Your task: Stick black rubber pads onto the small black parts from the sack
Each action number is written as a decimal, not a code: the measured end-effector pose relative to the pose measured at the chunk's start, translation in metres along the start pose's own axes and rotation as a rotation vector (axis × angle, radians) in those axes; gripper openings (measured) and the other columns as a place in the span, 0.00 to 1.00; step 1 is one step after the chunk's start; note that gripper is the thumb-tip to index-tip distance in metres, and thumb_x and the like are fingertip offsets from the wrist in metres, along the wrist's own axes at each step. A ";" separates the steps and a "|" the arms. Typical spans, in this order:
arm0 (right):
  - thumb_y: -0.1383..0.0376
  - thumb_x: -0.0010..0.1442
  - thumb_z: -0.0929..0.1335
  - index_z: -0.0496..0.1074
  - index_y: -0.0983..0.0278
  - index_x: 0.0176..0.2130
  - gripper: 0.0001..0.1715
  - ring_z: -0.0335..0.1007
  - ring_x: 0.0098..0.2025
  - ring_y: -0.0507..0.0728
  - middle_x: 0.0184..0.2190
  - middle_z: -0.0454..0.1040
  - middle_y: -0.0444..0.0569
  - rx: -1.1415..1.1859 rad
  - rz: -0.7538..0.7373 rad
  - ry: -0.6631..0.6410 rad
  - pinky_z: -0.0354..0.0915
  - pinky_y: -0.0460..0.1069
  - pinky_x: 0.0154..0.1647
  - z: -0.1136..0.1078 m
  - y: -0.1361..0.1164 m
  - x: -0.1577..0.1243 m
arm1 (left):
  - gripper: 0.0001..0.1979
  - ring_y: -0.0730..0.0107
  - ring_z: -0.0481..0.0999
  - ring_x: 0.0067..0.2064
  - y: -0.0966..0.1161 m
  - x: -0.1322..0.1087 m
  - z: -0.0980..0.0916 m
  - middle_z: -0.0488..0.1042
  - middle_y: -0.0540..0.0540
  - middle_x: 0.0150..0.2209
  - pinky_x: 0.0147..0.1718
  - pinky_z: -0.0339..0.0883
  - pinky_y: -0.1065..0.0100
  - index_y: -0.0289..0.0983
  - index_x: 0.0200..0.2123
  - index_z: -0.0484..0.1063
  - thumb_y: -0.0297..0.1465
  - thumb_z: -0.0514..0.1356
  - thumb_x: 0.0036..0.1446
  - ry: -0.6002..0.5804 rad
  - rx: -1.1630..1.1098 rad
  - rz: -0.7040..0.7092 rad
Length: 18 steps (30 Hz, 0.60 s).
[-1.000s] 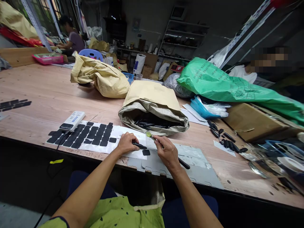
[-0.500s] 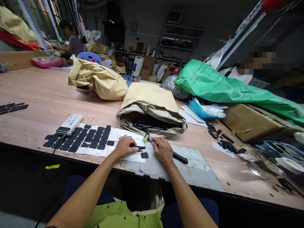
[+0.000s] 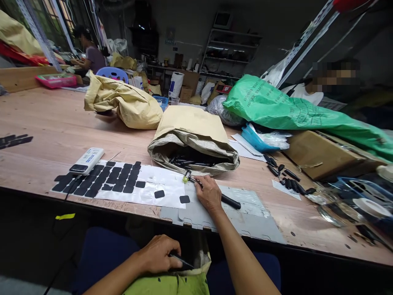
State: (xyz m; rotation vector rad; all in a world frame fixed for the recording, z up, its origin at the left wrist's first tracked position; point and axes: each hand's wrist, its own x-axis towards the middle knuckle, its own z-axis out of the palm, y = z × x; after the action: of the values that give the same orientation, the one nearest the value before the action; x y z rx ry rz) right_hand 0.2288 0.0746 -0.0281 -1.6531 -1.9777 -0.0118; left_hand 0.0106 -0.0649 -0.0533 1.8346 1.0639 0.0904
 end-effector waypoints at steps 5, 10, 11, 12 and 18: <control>0.66 0.61 0.65 0.76 0.58 0.45 0.13 0.62 0.39 0.56 0.37 0.72 0.46 -0.001 -0.003 0.007 0.57 0.49 0.44 0.002 0.001 -0.001 | 0.22 0.51 0.75 0.54 -0.056 0.022 0.036 0.77 0.45 0.53 0.51 0.67 0.57 0.46 0.56 0.71 0.40 0.57 0.59 -0.032 -0.001 -0.360; 0.66 0.62 0.65 0.75 0.58 0.46 0.14 0.63 0.40 0.56 0.38 0.72 0.46 -0.006 -0.009 0.008 0.57 0.49 0.44 0.003 0.002 -0.001 | 0.25 0.49 0.74 0.55 -0.039 0.017 0.026 0.76 0.43 0.53 0.53 0.67 0.55 0.45 0.57 0.72 0.38 0.61 0.55 -0.014 0.001 -0.268; 0.66 0.62 0.65 0.75 0.58 0.46 0.14 0.63 0.40 0.56 0.37 0.72 0.46 -0.008 -0.011 0.011 0.57 0.49 0.44 0.003 0.001 -0.001 | 0.23 0.51 0.76 0.51 -0.027 0.014 0.017 0.78 0.44 0.50 0.49 0.68 0.58 0.45 0.53 0.75 0.38 0.63 0.53 -0.032 -0.013 -0.206; 0.66 0.62 0.64 0.75 0.58 0.46 0.14 0.63 0.40 0.56 0.37 0.72 0.46 -0.009 -0.013 0.012 0.57 0.49 0.44 0.003 0.001 -0.001 | 0.21 0.53 0.78 0.47 -0.013 0.012 0.007 0.80 0.45 0.45 0.45 0.70 0.61 0.44 0.50 0.77 0.38 0.65 0.51 -0.070 -0.048 -0.120; 0.66 0.61 0.65 0.75 0.59 0.45 0.13 0.63 0.40 0.55 0.37 0.72 0.46 -0.022 -0.020 0.024 0.57 0.49 0.44 0.003 0.002 -0.001 | 0.15 0.70 0.76 0.32 0.058 0.041 -0.100 0.79 0.47 0.34 0.33 0.69 0.71 0.37 0.43 0.79 0.39 0.63 0.56 0.040 -0.379 0.263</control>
State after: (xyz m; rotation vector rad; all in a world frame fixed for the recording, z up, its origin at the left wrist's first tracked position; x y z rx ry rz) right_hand 0.2293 0.0748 -0.0317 -1.6392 -1.9831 -0.0608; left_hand 0.0235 0.0261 0.0279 1.6185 0.7650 0.4562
